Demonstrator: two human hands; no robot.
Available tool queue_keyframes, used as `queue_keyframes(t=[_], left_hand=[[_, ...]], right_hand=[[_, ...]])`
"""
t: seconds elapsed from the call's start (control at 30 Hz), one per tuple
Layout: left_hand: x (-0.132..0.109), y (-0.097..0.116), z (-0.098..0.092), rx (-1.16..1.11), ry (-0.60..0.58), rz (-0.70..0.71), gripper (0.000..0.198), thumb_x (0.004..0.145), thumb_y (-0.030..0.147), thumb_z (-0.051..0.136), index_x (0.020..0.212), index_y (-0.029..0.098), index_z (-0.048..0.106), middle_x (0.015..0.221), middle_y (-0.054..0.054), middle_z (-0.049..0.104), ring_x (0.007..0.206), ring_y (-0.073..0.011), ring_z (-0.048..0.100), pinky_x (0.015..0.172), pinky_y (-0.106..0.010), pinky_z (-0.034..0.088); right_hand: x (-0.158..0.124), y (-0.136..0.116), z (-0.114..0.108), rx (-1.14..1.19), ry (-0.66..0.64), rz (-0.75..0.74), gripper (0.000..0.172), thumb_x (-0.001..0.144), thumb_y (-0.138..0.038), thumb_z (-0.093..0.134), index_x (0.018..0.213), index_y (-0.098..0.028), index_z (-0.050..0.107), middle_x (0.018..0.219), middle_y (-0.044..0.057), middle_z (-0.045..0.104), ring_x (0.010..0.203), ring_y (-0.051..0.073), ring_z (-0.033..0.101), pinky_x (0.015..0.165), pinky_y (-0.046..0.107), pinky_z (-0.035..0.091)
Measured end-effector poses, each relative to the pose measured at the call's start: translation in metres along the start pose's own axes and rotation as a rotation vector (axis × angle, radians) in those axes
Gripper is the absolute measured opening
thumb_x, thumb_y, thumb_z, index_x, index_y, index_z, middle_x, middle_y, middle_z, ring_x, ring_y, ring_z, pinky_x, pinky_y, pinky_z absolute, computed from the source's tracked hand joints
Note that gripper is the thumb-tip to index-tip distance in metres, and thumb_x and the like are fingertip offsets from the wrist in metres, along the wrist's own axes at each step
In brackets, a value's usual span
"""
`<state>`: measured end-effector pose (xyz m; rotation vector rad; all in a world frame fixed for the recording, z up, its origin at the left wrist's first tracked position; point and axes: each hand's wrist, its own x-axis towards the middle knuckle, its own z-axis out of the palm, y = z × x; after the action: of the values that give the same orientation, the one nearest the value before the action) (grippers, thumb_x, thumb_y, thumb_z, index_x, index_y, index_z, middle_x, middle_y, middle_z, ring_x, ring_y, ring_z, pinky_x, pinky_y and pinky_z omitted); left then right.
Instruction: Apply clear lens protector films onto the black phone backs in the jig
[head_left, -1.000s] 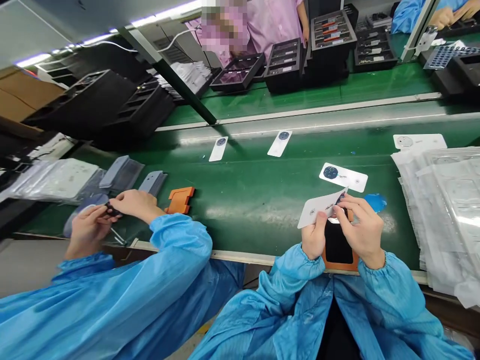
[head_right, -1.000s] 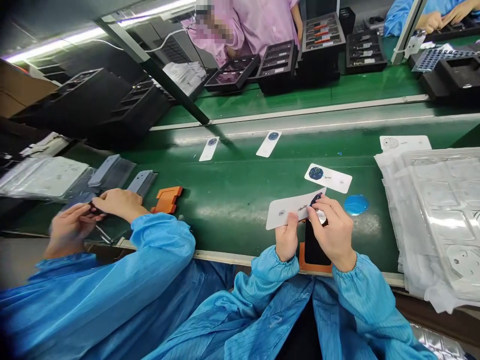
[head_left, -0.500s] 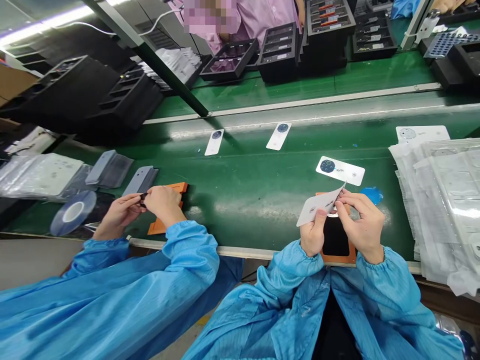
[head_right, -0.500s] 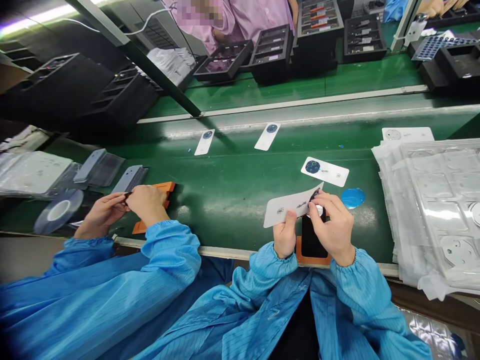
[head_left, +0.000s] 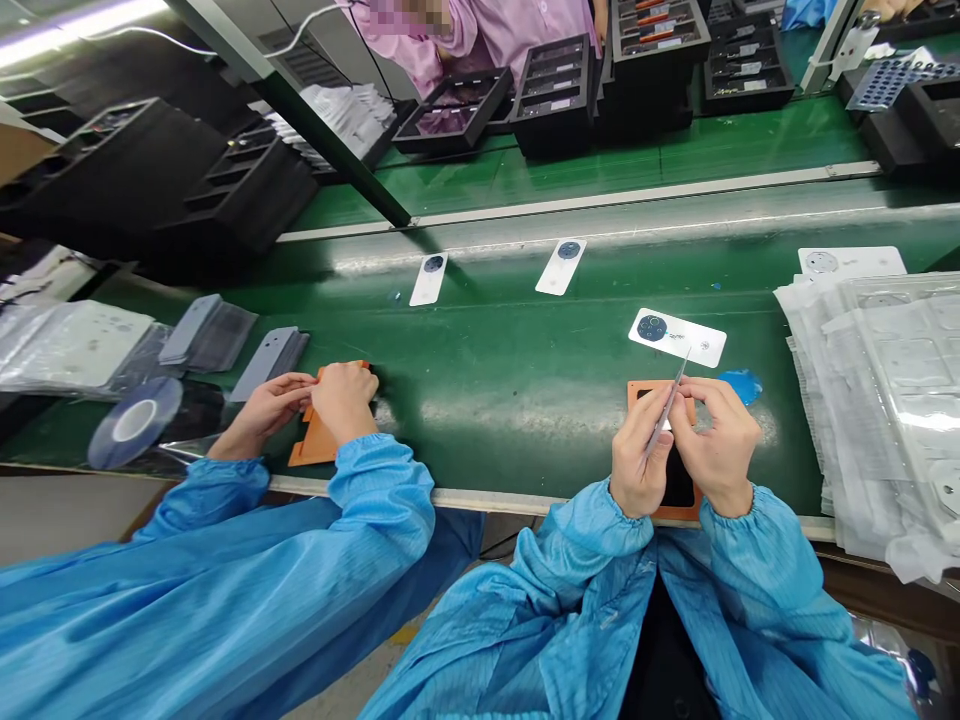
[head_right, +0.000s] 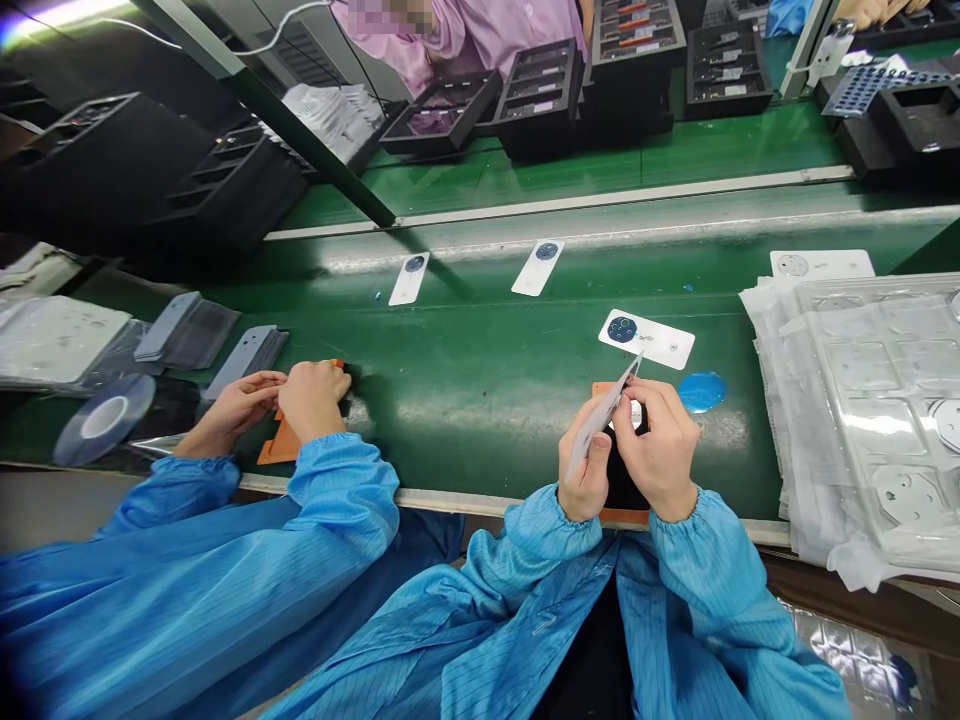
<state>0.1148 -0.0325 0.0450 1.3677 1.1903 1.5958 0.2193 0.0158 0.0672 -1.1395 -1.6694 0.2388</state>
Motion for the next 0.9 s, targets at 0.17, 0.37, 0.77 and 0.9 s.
queue_keyframes(t=[0.17,0.37,0.77,0.9], left_hand=[[-0.006,-0.010,0.005,-0.023,0.056,-0.164,0.058,0.106,0.060,0.050,0.143,0.019,0.069,0.146,-0.014,0.067,0.141,-0.0313,0.061,0.124,-0.044,0.048],[0.021,-0.029,-0.026,-0.498,0.292,-0.600,0.070,0.090,0.070,0.072,0.133,0.015,0.067,0.127,-0.017,0.077,0.112,-0.0327,0.078,0.104,-0.054,0.062],[0.008,-0.002,-0.075,0.230,-0.314,0.015,0.040,0.106,0.042,0.058,0.135,0.021,0.074,0.140,-0.013,0.072,0.136,-0.0293,0.067,0.122,-0.046,0.053],[0.007,-0.019,-0.067,0.562,-0.602,0.339,0.040,0.110,0.023,0.048,0.145,0.020,0.065,0.151,-0.016,0.064,0.149,-0.0284,0.054,0.125,-0.048,0.049]], right_hand=[[0.000,0.008,0.010,-0.047,-0.096,0.094,0.011,0.092,-0.020,0.057,0.082,-0.024,0.060,0.082,0.004,0.070,0.077,0.019,0.067,0.071,0.033,0.054],[0.019,0.066,-0.011,-0.227,-0.334,0.485,0.007,0.076,-0.024,0.062,0.069,-0.022,0.062,0.073,0.005,0.069,0.068,0.021,0.064,0.067,0.034,0.049],[0.004,0.058,-0.080,-0.167,-0.389,0.110,0.017,0.096,-0.038,0.068,0.101,-0.022,0.073,0.094,0.005,0.077,0.077,0.021,0.072,0.073,0.035,0.057],[-0.017,0.034,-0.071,-0.137,-0.543,-0.388,0.035,0.102,-0.013,0.055,0.134,-0.020,0.068,0.132,0.012,0.074,0.121,0.027,0.071,0.103,0.043,0.059]])
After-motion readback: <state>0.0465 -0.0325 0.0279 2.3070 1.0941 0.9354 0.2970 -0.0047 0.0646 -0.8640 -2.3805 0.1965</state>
